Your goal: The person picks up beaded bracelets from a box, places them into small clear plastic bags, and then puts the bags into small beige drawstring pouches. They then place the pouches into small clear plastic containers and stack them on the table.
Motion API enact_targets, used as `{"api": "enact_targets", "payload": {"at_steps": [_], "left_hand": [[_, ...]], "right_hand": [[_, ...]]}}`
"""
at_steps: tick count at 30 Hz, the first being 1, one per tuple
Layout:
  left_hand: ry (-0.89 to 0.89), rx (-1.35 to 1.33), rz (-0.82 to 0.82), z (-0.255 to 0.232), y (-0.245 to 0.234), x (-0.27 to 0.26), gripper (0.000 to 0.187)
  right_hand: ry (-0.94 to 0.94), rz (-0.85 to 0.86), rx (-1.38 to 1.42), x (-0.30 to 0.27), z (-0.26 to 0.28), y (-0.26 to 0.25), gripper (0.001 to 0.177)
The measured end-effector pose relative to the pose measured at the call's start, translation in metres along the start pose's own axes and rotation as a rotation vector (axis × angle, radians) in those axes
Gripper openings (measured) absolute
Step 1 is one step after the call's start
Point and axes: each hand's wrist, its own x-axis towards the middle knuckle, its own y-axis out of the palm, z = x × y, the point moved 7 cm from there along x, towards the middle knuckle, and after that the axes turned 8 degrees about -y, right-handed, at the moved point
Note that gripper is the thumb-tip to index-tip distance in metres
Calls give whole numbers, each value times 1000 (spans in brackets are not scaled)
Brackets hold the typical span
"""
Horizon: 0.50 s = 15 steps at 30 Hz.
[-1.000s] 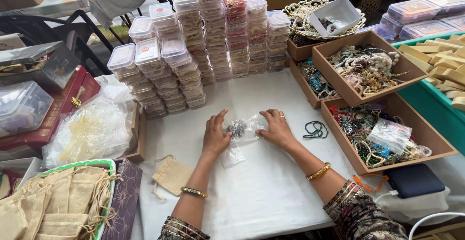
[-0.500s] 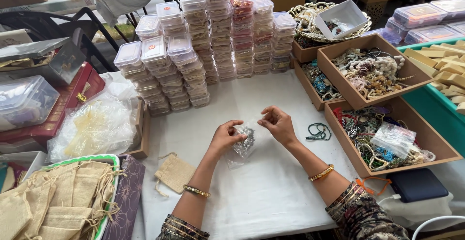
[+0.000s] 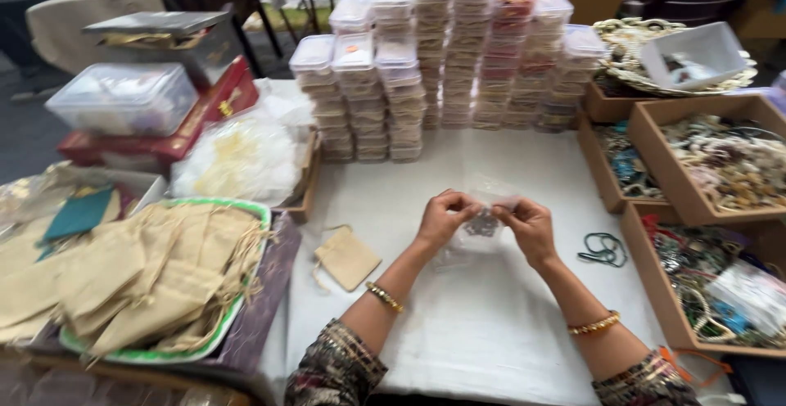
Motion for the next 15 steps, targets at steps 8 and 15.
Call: {"api": "enact_targets", "payload": {"at_steps": [8, 15], "left_hand": [[217, 394, -157, -73, -8, -27, 15], [553, 841, -221, -96, -1, -42, 19]], "right_hand": [[-317, -48, -557, -3, 61, 17, 12], [-597, -36, -757, -13, 92, 31, 19]]}}
